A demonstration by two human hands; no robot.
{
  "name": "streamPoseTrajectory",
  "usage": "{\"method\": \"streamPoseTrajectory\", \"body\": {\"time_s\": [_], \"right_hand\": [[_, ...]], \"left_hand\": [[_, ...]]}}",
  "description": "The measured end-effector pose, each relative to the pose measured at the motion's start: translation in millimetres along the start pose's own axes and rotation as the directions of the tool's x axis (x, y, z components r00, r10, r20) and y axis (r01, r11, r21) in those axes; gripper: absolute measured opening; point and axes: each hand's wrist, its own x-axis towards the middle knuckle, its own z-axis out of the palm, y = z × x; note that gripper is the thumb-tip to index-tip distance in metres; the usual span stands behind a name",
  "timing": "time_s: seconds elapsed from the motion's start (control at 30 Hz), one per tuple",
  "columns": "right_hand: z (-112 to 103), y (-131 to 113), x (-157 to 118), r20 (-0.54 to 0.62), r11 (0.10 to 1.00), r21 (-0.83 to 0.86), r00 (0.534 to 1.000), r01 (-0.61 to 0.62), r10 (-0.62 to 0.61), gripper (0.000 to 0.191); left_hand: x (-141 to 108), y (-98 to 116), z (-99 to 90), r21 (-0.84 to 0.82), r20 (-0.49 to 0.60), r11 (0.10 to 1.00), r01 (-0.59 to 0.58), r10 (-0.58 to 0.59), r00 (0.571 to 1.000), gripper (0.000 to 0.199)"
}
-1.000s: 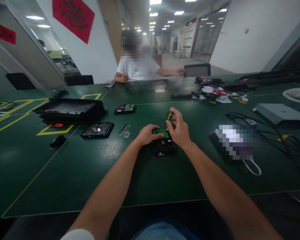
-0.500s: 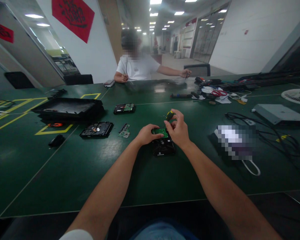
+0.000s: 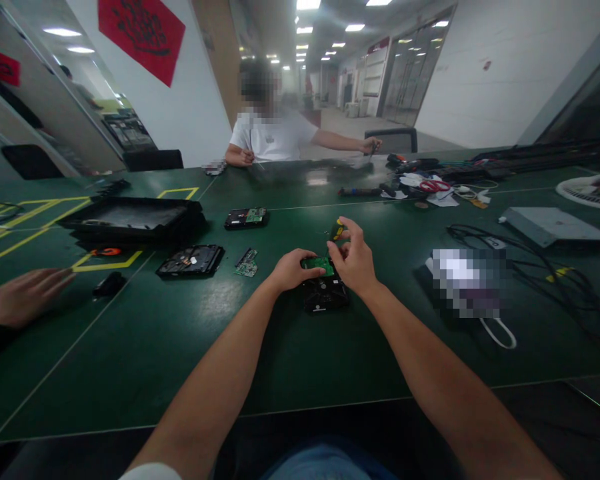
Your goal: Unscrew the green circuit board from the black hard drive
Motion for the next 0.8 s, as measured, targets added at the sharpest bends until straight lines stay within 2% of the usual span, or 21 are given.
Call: {"method": "streamPoseTrajectory", "body": {"time_s": [0.17, 0.33, 0.6, 0.8], "right_hand": [[-0.2, -0.7, -1.0, -0.01, 0.997, 0.067, 1.0, -0.027, 0.028, 0.063], [-2.1, -0.5, -0.1, -0.04, 1.0, 0.017, 0.999, 0.001, -0.001, 0.06], [-1.5, -1.1, 0.5, 0.001, 0.999, 0.05, 1.0, -0.021, 0.021, 0.063], [-3.5, -1.9, 1.4, -0.012, 1.0, -0.023, 1.0, 0.02, -0.02, 0.06]], "left_hand": [[-0.3, 2.3, -1.4, -0.006, 0.014, 1.0, 0.018, -0.018, 1.0, 0.06], [0.1, 2.1, -1.1, -0.002, 0.015, 1.0, 0.028, -0.028, 0.999, 0.06], [0.0, 1.4, 0.9, -0.009, 0.003, 1.0, 0.027, -0.027, 1.0, 0.059], [0.0, 1.0, 0.6, -0.013, 0.007, 1.0, 0.018, -0.018, 1.0, 0.06]]}}
